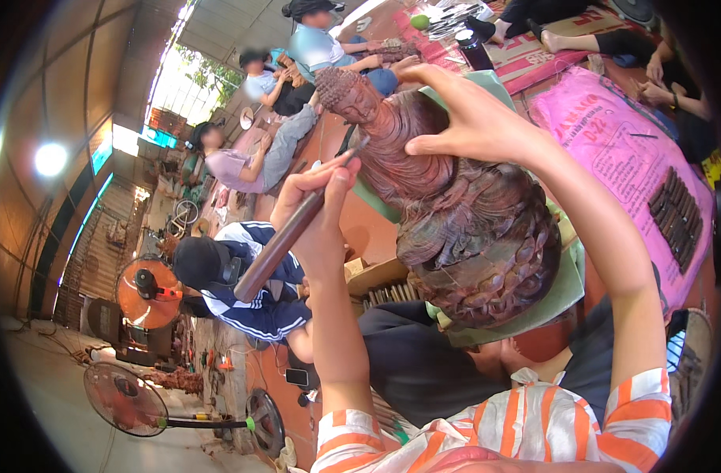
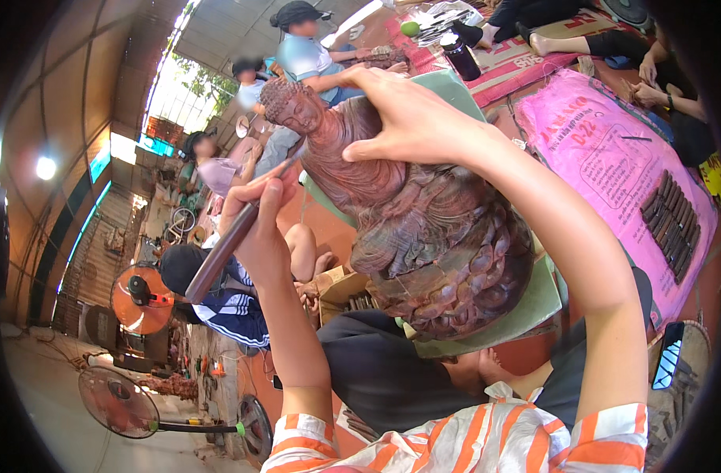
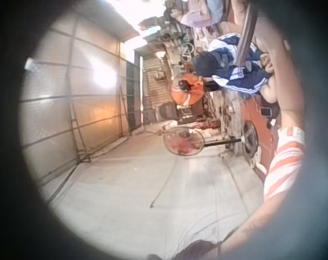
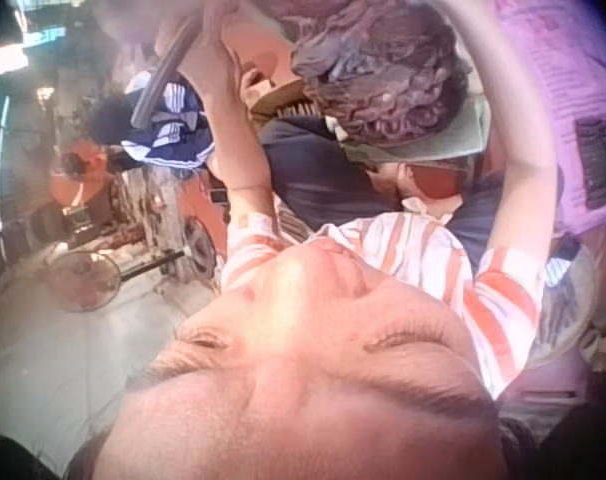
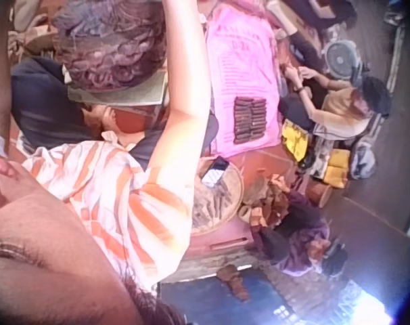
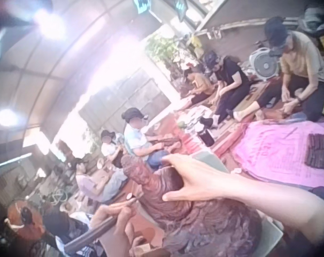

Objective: The person carves a wooden Buddha statue using a chisel and a wooden mallet. They repeatedly strike the chisel to shape the wood, occasionally pausing to select different chisels from a box on the floor.

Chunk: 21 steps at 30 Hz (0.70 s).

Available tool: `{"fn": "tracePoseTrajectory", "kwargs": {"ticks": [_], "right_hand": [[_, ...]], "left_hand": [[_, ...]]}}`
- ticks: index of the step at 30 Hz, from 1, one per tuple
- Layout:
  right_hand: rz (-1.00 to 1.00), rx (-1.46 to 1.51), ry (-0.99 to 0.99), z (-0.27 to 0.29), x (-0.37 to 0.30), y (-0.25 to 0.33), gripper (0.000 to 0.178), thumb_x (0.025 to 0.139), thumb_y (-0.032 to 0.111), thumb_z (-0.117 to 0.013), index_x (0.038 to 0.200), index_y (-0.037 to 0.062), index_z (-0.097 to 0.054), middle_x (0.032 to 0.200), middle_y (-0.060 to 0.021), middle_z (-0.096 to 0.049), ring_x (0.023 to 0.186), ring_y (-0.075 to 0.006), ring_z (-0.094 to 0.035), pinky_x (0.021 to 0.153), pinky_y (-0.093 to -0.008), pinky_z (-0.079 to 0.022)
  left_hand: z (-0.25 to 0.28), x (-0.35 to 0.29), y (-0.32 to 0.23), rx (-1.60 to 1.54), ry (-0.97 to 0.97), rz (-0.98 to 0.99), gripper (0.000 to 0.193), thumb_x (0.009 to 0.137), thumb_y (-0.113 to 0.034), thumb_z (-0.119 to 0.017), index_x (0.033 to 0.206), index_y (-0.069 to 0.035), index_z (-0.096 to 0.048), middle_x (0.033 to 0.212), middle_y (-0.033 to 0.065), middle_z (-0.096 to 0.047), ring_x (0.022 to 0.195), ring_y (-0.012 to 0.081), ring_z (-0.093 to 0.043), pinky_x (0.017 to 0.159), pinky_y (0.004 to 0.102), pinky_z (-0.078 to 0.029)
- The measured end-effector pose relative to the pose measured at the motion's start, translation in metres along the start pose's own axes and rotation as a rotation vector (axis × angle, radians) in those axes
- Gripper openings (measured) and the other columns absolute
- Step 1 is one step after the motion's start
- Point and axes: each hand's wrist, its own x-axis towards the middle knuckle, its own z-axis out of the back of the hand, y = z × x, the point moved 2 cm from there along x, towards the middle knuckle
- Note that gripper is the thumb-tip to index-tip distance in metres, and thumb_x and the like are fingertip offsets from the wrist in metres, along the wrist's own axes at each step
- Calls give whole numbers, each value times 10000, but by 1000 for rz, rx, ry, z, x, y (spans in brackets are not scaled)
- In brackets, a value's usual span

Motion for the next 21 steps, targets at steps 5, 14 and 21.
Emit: {"fn": "tracePoseTrajectory", "kwargs": {"ticks": [5,14,21], "right_hand": [[-46,-115,64,-38,21,-24,814,594,391,-776,1231,1,-451,1161,-183,-526,1114,-343,-499,944,-406,-405],[-34,-131,-14,-47,16,-26,667,597,387,-769,1095,10,-534,1003,-141,-538,999,-322,-528,863,-395,-429],[9,-168,-27,-46,16,-29,723,599,482,-753,1127,33,-545,1012,-145,-558,1000,-322,-558,848,-413,-464]], "left_hand": [[0,10,20,44,18,-115,120,816,53,-638,813,16,-523,968,228,-654,978,247,-636,858,324,-492],[-9,24,31,54,131,-207,136,834,60,-610,840,9,-485,1032,261,-630,1042,261,-604,885,321,-469],[-3,26,38,51,145,-232,141,858,9,-607,839,-3,-468,1046,260,-629,1030,233,-602,869,293,-459]]}}
